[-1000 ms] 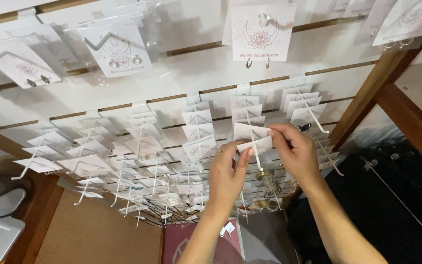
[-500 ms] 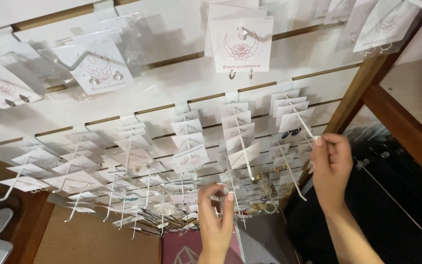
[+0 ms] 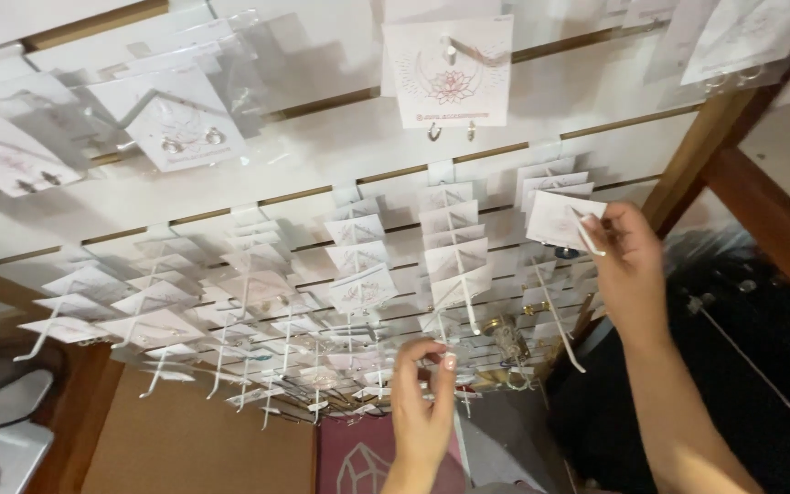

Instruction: Organizing and inspecting earring cards on a display rack in a store.

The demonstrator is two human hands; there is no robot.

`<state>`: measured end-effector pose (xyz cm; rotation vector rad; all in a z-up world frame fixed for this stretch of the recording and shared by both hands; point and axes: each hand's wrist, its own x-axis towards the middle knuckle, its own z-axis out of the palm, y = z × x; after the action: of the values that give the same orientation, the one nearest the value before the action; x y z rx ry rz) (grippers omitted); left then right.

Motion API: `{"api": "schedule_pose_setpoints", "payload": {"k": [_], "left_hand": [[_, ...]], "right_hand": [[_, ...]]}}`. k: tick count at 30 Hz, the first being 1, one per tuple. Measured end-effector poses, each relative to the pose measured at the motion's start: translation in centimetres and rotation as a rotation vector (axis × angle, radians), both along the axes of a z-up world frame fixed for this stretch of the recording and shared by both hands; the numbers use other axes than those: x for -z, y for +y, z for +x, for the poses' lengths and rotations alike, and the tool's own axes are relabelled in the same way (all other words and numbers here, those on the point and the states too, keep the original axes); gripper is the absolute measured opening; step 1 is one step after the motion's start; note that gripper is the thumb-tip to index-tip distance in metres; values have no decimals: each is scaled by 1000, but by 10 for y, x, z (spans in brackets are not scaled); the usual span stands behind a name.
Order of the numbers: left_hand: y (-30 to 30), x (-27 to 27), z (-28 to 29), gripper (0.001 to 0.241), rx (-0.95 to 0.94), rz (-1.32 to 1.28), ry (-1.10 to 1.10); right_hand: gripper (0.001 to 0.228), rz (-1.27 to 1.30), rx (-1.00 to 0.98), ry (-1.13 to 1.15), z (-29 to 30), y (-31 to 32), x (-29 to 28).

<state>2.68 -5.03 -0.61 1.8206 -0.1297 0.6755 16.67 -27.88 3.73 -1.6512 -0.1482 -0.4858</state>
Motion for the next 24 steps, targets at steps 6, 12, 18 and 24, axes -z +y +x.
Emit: {"api": "schedule_pose_setpoints", "payload": {"k": [6,12,18,24], "left_hand": [[-26,-17,3,19,158,-35,118],[-37,-16,4,25,551,-250,175],[-51,6,7,47,609,-1696,225],[-61,10,-4,54,273,-1835,149]], "right_hand": [[13,-8,-11,116,-29,-13,-20],[8,250,-255,67,-28,-51,4],[14,535,-441,173,-23,-56,3],[34,591,-573,67,-32,-33,-20]]}}
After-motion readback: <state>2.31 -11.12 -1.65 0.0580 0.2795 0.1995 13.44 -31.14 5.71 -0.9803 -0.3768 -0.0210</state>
